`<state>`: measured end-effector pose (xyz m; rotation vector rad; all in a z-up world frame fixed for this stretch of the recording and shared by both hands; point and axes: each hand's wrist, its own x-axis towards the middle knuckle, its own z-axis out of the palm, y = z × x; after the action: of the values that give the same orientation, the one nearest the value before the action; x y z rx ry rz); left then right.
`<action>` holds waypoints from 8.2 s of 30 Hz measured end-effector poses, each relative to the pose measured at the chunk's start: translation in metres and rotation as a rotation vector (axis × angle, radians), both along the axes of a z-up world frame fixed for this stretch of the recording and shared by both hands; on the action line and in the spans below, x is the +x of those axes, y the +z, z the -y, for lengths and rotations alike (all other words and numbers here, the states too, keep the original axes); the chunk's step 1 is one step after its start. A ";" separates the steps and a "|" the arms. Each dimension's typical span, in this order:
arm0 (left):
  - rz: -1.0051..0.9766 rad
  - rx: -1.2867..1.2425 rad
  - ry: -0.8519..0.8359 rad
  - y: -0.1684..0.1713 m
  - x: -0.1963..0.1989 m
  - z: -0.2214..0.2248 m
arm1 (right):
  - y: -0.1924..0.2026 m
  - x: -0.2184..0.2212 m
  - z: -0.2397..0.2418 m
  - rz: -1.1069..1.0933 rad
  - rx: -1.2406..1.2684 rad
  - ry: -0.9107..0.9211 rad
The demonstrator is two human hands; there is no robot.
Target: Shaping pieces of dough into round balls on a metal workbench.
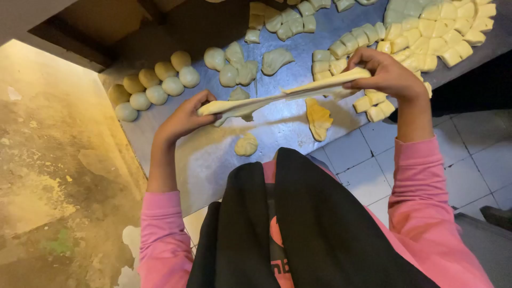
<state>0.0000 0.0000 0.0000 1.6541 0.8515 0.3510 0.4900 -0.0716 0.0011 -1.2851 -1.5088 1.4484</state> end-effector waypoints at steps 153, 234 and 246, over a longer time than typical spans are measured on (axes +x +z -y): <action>0.491 0.066 1.121 -0.274 -0.024 0.134 | -0.236 -0.440 0.055 0.164 0.328 -0.427; -0.420 0.688 -0.089 -0.202 -0.064 0.161 | -0.181 -0.276 -0.071 0.125 0.378 -0.340; -0.217 0.271 0.236 -0.167 -0.199 -0.076 | -0.246 -0.313 -0.236 0.961 0.690 0.043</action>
<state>-0.1985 0.0762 -0.1669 1.8685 1.2104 0.4723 0.1771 0.1647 -0.2447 -1.5351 -2.3447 0.1608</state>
